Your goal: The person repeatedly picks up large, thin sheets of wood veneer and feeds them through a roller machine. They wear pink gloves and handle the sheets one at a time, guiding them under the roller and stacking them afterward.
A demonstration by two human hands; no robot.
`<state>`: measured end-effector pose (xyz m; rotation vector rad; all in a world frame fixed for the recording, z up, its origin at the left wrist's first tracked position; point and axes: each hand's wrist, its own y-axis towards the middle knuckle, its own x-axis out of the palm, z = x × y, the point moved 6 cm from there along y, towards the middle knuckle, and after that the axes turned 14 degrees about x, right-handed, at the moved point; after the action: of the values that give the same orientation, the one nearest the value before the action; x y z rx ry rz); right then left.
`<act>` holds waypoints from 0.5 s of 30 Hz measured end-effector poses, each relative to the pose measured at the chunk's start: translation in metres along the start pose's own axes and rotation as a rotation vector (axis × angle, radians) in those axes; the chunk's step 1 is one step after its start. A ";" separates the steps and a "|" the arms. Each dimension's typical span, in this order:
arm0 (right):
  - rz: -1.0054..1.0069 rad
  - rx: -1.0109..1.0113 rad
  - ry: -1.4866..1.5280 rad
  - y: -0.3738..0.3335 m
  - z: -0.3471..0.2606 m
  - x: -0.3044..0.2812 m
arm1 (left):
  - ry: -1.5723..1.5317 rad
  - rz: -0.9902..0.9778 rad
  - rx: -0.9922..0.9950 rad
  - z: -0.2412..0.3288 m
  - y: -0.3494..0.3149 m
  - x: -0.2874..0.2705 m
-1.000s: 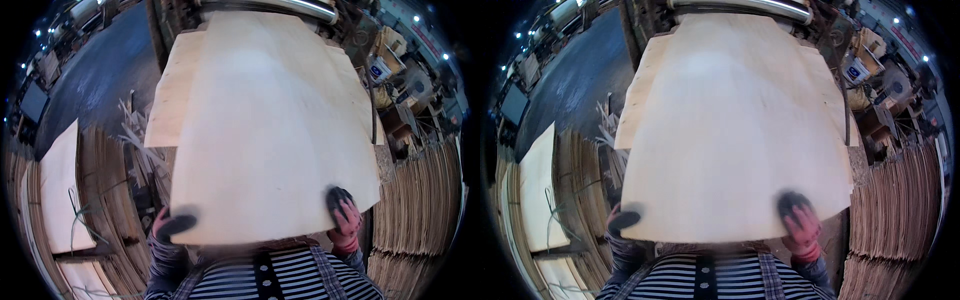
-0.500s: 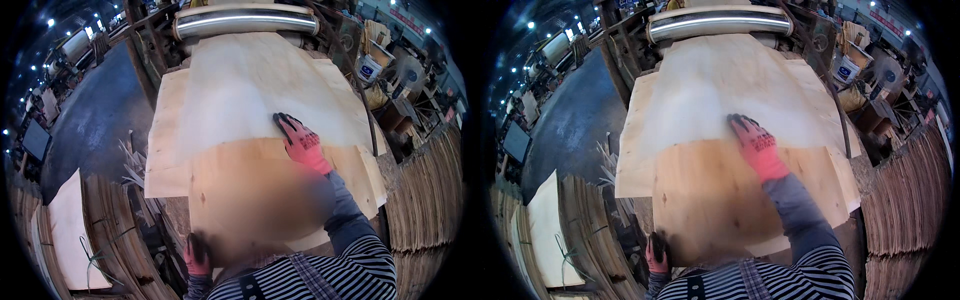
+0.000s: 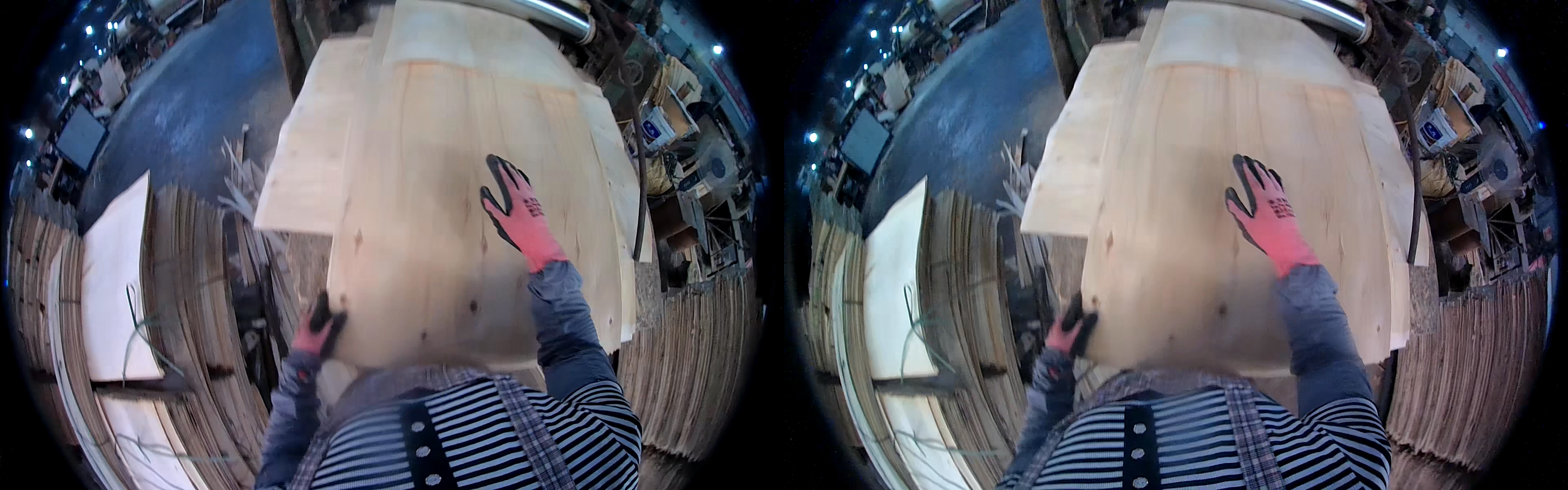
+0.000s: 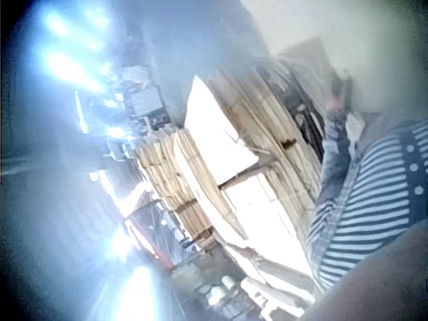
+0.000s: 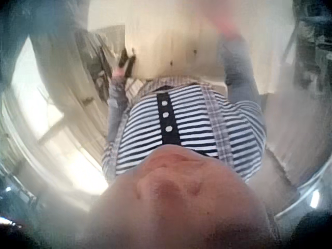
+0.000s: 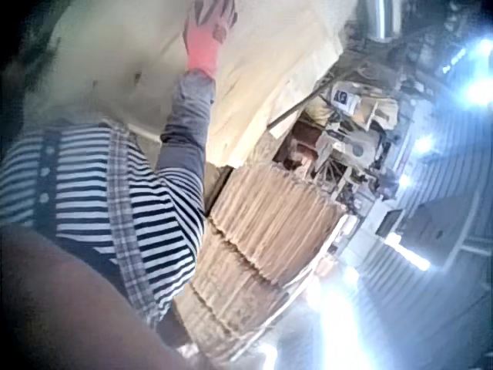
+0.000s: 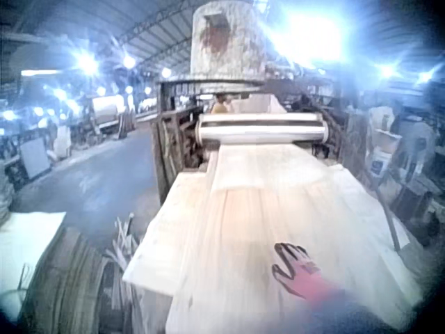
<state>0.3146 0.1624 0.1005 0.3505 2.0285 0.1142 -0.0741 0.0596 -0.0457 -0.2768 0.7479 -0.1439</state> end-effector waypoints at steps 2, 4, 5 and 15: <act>-0.094 -0.006 0.017 -0.052 0.000 -0.008 | -0.511 -0.080 0.371 -0.003 0.014 0.006; -0.168 0.001 -0.001 -0.100 0.002 -0.016 | -0.583 -0.053 0.407 0.005 0.014 0.000; -0.203 0.007 -0.026 -0.123 0.003 -0.018 | -0.631 -0.117 0.352 0.012 0.013 0.000; -0.340 0.038 -0.230 -0.240 -0.004 -0.012 | -1.352 -0.476 0.646 0.182 -0.078 -0.047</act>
<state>0.2689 -0.0696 0.0573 0.0361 1.8348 -0.1685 0.0146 0.0316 0.1351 0.1072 -0.7279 -0.5600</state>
